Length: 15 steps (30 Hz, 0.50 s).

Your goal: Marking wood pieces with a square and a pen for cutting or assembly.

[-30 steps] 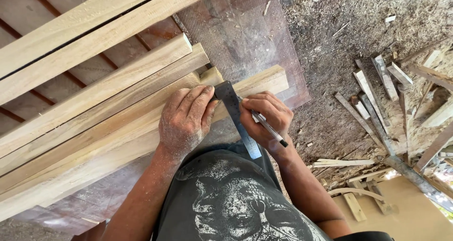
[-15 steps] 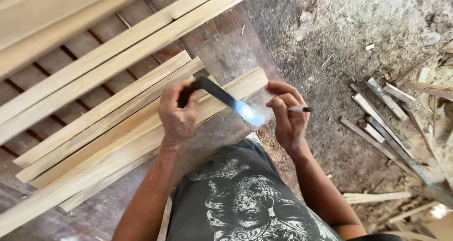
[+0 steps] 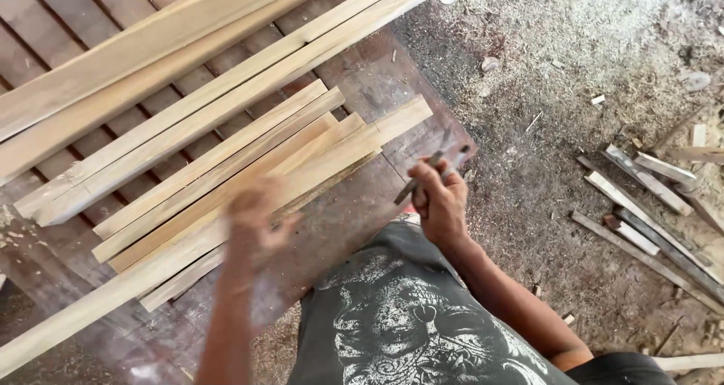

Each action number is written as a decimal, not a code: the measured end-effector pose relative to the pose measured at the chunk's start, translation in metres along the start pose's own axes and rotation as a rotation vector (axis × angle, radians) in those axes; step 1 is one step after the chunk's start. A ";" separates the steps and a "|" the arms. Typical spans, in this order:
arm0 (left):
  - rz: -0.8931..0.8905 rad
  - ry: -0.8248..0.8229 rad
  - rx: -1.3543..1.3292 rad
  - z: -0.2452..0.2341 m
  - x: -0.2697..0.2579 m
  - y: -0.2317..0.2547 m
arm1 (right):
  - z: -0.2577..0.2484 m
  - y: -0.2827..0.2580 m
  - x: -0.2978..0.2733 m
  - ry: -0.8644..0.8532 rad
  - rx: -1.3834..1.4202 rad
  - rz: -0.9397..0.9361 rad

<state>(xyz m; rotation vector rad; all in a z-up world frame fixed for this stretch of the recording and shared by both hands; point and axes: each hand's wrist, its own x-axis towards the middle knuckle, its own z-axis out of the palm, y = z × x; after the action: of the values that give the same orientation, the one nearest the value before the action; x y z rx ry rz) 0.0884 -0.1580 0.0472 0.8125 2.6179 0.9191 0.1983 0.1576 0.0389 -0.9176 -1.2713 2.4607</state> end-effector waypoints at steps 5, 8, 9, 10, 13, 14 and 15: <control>-0.370 -0.144 0.692 -0.064 -0.095 -0.109 | -0.005 -0.028 -0.009 0.092 0.076 -0.141; -0.366 -0.127 0.711 -0.066 -0.127 -0.152 | -0.006 -0.040 -0.011 0.158 0.141 -0.161; -0.311 -0.113 0.715 -0.064 -0.132 -0.169 | -0.009 -0.041 -0.011 0.105 0.132 -0.201; -0.256 -0.099 0.720 -0.064 -0.136 -0.186 | -0.012 -0.041 -0.010 0.053 0.123 -0.241; -0.402 -0.095 0.789 -0.092 -0.113 -0.157 | -0.016 -0.046 -0.007 0.098 0.135 -0.239; -0.398 -0.090 0.787 -0.097 -0.104 -0.151 | -0.014 -0.051 -0.009 0.097 0.134 -0.246; -0.371 -0.055 0.770 -0.103 -0.099 -0.144 | -0.010 -0.055 -0.010 0.106 0.140 -0.258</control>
<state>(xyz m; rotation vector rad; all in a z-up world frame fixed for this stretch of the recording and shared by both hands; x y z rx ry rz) 0.0671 -0.3601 0.0398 0.4372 2.9190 -0.2325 0.2077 0.1928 0.0819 -0.7832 -1.0920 2.2373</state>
